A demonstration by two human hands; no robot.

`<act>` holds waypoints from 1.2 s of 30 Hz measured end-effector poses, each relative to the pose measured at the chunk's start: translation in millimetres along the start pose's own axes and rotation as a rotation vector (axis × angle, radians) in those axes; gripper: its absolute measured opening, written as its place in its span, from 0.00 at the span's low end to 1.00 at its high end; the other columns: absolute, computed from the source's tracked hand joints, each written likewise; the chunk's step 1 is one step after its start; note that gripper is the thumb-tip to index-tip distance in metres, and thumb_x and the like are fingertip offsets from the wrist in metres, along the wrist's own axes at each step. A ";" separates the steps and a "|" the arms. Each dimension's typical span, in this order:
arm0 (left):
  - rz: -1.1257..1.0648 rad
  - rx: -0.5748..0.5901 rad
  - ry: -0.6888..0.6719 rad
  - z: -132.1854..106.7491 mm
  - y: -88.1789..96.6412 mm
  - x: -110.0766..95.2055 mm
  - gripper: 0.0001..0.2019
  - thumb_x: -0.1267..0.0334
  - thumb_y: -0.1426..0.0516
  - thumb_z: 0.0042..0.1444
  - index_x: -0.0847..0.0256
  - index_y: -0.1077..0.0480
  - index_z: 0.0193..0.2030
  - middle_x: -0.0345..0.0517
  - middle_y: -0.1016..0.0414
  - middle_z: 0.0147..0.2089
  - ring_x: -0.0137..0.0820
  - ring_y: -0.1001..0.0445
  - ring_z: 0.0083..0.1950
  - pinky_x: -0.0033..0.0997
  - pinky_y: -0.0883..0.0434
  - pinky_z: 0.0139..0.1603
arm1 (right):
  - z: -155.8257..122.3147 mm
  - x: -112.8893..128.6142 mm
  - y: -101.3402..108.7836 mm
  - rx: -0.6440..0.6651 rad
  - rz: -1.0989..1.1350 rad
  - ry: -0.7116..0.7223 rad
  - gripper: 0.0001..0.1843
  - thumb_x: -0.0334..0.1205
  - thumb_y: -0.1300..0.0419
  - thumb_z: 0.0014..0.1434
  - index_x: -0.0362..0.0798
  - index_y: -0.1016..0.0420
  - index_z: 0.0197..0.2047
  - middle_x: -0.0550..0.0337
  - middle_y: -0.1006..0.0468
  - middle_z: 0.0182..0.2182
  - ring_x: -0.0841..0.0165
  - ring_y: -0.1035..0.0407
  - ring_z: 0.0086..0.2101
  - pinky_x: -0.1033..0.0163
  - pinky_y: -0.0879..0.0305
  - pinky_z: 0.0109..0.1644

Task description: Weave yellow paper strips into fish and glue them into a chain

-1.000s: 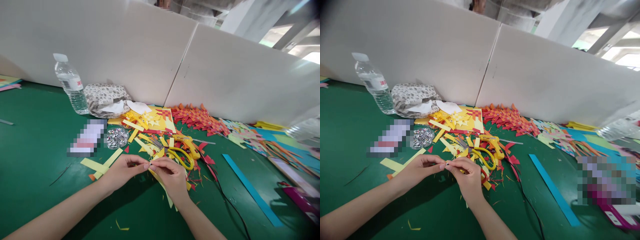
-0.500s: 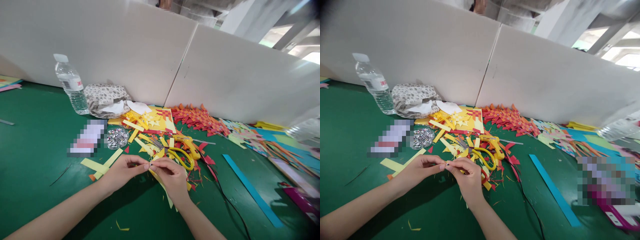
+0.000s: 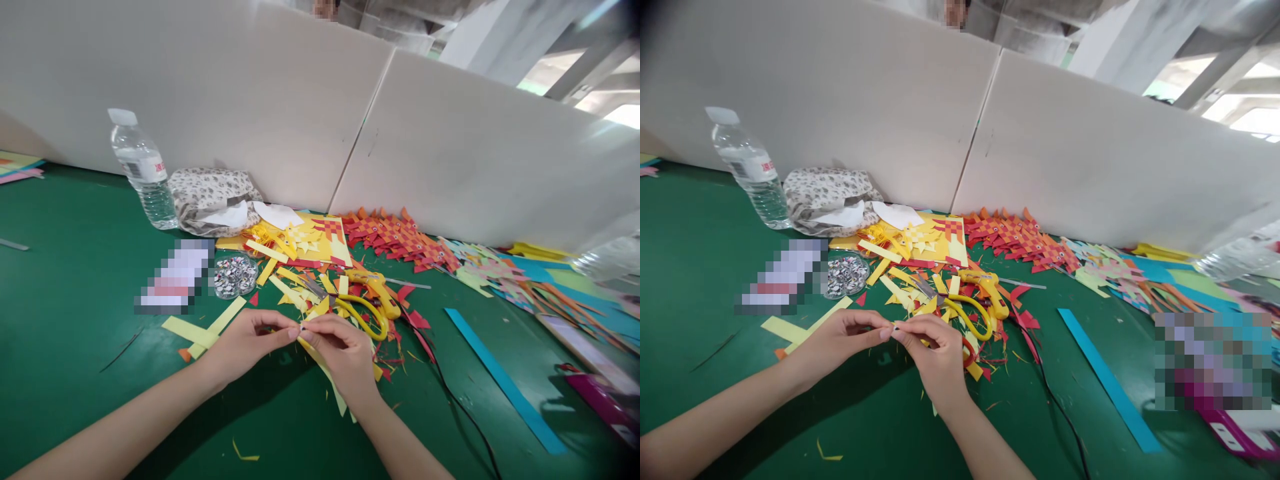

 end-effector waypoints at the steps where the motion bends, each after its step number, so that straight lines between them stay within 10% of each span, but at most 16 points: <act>1: 0.000 -0.002 -0.002 -0.1 0.4 0.1 0.10 0.55 0.39 0.48 0.59 0.24 0.32 0.41 0.21 0.35 0.32 0.27 0.38 0.31 0.33 0.42 | 0.1 -0.2 -0.2 0.000 0.002 -0.001 0.05 0.35 0.34 0.47 0.55 0.20 0.28 0.60 0.21 0.27 0.69 0.27 0.30 0.65 0.28 0.32; 36: -0.027 -0.013 -0.065 -2.9 -0.8 -7.6 0.06 0.58 0.39 0.48 0.58 0.23 0.29 0.39 0.23 0.32 0.29 0.29 0.35 0.27 0.35 0.39 | 0.9 -4.6 -1.4 -0.004 0.129 -0.056 0.05 0.34 0.32 0.44 0.53 0.20 0.26 0.61 0.23 0.25 0.70 0.28 0.28 0.66 0.28 0.30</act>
Point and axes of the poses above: each hand's wrist, its own z-axis towards the middle knuckle, its own y-axis out of the back of the hand, x = y × z, the point moved 8 cm from there along z, towards the middle knuckle
